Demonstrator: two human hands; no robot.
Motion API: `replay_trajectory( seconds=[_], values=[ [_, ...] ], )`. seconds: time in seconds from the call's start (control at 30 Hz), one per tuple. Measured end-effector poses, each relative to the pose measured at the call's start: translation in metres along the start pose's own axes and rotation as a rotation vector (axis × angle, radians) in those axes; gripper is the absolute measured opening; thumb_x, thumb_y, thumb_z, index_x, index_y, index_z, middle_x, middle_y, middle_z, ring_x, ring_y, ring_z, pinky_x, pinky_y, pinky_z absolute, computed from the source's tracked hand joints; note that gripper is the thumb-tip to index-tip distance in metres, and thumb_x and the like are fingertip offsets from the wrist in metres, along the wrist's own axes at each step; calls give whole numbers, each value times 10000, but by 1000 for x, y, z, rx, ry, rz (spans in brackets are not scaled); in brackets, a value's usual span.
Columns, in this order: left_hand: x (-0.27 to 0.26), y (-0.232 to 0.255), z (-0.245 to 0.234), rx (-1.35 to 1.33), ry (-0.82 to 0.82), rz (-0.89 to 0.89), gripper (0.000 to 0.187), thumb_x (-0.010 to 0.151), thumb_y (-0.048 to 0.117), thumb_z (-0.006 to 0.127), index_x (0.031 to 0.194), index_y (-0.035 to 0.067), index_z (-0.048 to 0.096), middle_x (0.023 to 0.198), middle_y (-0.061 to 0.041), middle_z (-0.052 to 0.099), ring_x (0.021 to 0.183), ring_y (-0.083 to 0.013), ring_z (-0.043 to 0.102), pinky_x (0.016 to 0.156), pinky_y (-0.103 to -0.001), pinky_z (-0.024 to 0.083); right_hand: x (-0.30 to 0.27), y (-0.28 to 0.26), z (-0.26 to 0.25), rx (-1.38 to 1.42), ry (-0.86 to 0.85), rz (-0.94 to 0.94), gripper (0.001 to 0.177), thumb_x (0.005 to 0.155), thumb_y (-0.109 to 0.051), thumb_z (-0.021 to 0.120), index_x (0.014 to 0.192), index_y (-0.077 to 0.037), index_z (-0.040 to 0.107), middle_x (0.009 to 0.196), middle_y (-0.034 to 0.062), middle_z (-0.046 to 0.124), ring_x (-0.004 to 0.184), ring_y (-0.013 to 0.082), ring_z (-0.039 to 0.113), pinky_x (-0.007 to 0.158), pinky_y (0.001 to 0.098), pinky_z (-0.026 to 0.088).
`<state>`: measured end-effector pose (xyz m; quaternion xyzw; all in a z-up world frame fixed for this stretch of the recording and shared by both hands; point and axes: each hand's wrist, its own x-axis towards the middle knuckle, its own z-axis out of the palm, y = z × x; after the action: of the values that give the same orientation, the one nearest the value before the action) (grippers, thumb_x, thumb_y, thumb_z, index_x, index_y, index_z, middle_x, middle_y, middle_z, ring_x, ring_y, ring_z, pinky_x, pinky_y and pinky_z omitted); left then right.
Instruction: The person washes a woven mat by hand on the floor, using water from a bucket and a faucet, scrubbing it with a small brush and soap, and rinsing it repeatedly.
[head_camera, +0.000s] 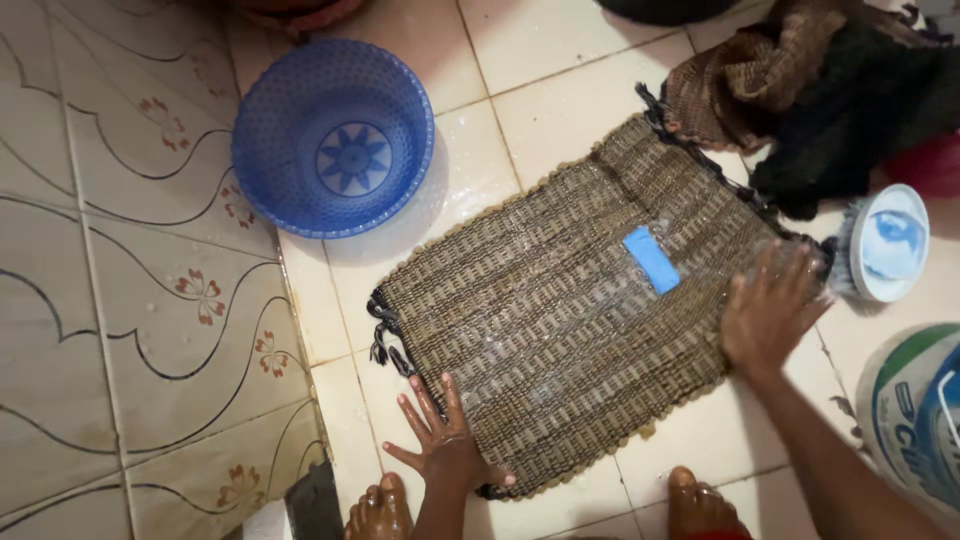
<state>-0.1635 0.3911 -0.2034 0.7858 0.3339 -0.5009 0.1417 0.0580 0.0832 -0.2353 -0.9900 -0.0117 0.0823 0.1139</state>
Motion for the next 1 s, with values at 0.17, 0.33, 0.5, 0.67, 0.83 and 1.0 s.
replay_trajectory(
  seconds=[0.17,0.33,0.5,0.67,0.83,1.0],
  values=[
    [6,-5,10,6,45,11,1754,494,675,978,1588,229,-318,1628,-225,-436,1509,-452,-345,1089,-850,25,-109,-117,74,-19,-100,-506,666,909,-489,545,1457,-118,468,1567,198,368,1430,422,279,1150,664,121],
    [14,-6,9,45,32,65,1644,509,724,938,1597,275,-209,1651,-208,-386,1516,-498,-344,1063,-888,24,-56,-166,62,-157,-58,-1285,599,975,-484,526,1504,-205,496,1628,99,392,1522,292,304,1250,571,117],
    [7,-6,8,-12,81,26,1786,422,691,989,1619,229,-254,1637,-240,-391,1517,-475,-319,1067,-863,62,45,-92,-13,-177,204,-550,551,1020,-394,526,1524,-169,511,1548,245,457,1353,394,455,1061,617,354],
    [3,-11,15,-61,150,76,1790,392,660,1005,1627,226,-215,1660,-266,-323,1535,-478,-276,1069,-857,71,25,-68,-23,-235,138,-489,466,1048,-348,542,1474,-160,557,1235,222,578,1184,417,557,963,561,482],
    [4,-11,21,-53,190,92,1770,395,671,1001,1621,216,-192,1663,-256,-308,1525,-485,-272,1081,-864,27,47,-68,-26,-304,8,-497,445,1006,-63,565,1449,-43,518,1148,291,620,993,470,655,772,559,557],
    [6,-14,30,-91,210,110,1774,374,627,1017,1642,251,-165,1668,-238,-300,1530,-469,-254,1078,-851,5,96,5,-31,338,-82,-375,535,894,7,627,1413,-22,499,1177,268,645,950,363,683,773,438,572]
  ],
)
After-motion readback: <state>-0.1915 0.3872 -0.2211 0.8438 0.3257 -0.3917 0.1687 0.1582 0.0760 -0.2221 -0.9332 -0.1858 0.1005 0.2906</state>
